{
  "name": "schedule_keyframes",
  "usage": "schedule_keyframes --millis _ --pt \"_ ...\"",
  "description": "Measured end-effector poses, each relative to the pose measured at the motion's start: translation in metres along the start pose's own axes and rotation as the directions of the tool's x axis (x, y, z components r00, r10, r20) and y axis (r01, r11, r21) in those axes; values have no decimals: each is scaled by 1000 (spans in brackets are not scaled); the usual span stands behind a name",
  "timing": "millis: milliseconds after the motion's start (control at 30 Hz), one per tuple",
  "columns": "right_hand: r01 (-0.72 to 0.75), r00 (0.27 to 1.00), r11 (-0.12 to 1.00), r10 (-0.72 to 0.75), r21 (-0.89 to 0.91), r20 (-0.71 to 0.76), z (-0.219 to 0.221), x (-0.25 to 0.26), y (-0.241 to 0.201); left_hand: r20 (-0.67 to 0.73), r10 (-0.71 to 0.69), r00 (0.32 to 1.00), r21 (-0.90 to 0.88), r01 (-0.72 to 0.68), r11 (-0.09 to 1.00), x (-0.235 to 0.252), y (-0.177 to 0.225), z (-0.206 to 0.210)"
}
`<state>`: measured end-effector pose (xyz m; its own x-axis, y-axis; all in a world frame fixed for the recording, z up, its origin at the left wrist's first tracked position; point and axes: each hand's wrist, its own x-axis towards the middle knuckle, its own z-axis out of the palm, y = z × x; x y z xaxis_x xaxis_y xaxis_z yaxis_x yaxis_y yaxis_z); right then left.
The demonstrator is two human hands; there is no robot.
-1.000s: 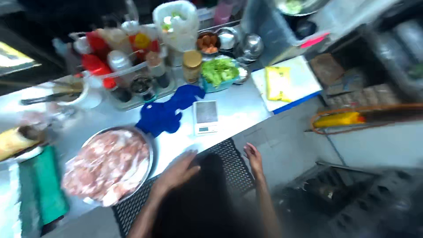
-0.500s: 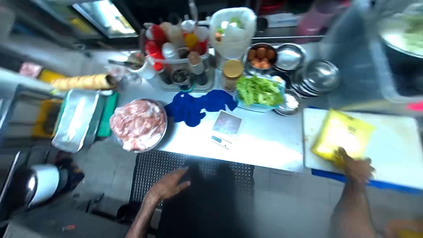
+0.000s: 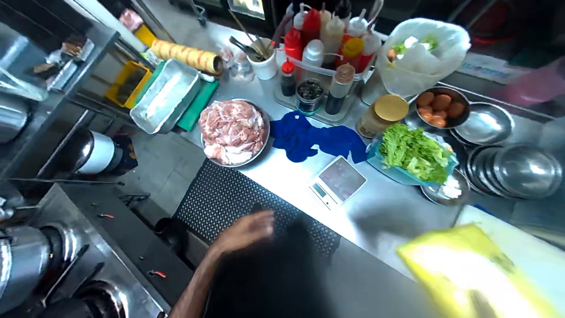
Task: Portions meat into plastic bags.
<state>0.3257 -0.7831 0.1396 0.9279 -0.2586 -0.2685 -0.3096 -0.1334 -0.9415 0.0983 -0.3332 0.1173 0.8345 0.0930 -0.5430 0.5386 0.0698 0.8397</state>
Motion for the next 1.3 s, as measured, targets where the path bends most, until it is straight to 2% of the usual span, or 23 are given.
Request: schedule_keyframes --millis 33,100,133,167,200,233,267,300,333,367,400,433,467,500,567,633,700,800,933,1167,1300 --pt "23 994 1000 -23 -2 105 18 -30 -13 44 57 997 -163 -49 985 -3 -4 0" --pt "43 943 999 -39 -5 331 75 -101 -56 135 210 968 -480 -122 869 -14 -15 -4" --pt "41 888 999 -27 -20 458 109 -137 -79 131 298 945 -594 -166 787 -23 -20 -9" --pt "50 796 998 -25 -25 604 139 -168 -92 75 363 929 -666 -224 711 -36 -25 -16" --pt "79 627 997 -55 6 777 163 -191 -88 -46 389 920 -682 -313 661 -57 -31 -25" --pt "111 385 992 -97 59 918 189 -202 -73 -229 364 903 -643 -421 640 -84 -39 -36" --pt "128 169 988 -110 89 979 219 -210 -57 -474 250 845 -562 -508 653 -115 -48 -48" --pt "128 78 987 -103 93 992 252 -215 -46 -686 105 720 -490 -564 665 -136 -56 -63" --pt "141 141 987 -99 79 985 287 -219 -35 -801 17 599 -433 -598 674 -153 -70 -86" --pt "186 314 982 -84 26 946 326 -219 -22 -851 -30 524 -386 -588 711 -171 -83 -112" --pt "215 504 974 -53 -66 862 370 -214 -4 -874 -55 483 -360 -566 741 -189 -96 -138" --pt "197 645 966 1 -167 765 413 -206 18 -889 -71 452 -341 -552 761 -209 -113 -162" --pt "127 721 963 75 -238 689 452 -196 40 -901 -85 425 -323 -527 786 -232 -131 -182" --pt "19 745 963 167 -270 646 488 -188 59 -911 -97 402 -308 -506 806 -253 -149 -199" --pt "-200 718 940 333 -277 611 540 -179 82 -923 -123 363 -299 -479 825 -289 -180 -222" --pt "-310 697 916 401 -254 595 565 -178 100 -926 -140 350 -300 -458 837 -318 -204 -236" --pt "-261 750 936 351 -236 561 571 -180 102 -925 -157 347 -315 -464 828 -330 -220 -249" --pt "-163 832 963 250 -214 495 571 -181 99 -902 -191 387 -363 -440 822 -317 -224 -271" --pt "-118 878 957 225 -265 422 562 -178 99 -874 -185 448 -395 -437 808 -260 -199 -305" --pt "-43 916 945 166 -323 365 518 -167 85 -741 -1 671 -303 -334 893 -110 -140 -400" --pt "8 958 915 109 -403 267 490 -143 92 -623 64 779 -381 -374 845 -19 -104 -446"
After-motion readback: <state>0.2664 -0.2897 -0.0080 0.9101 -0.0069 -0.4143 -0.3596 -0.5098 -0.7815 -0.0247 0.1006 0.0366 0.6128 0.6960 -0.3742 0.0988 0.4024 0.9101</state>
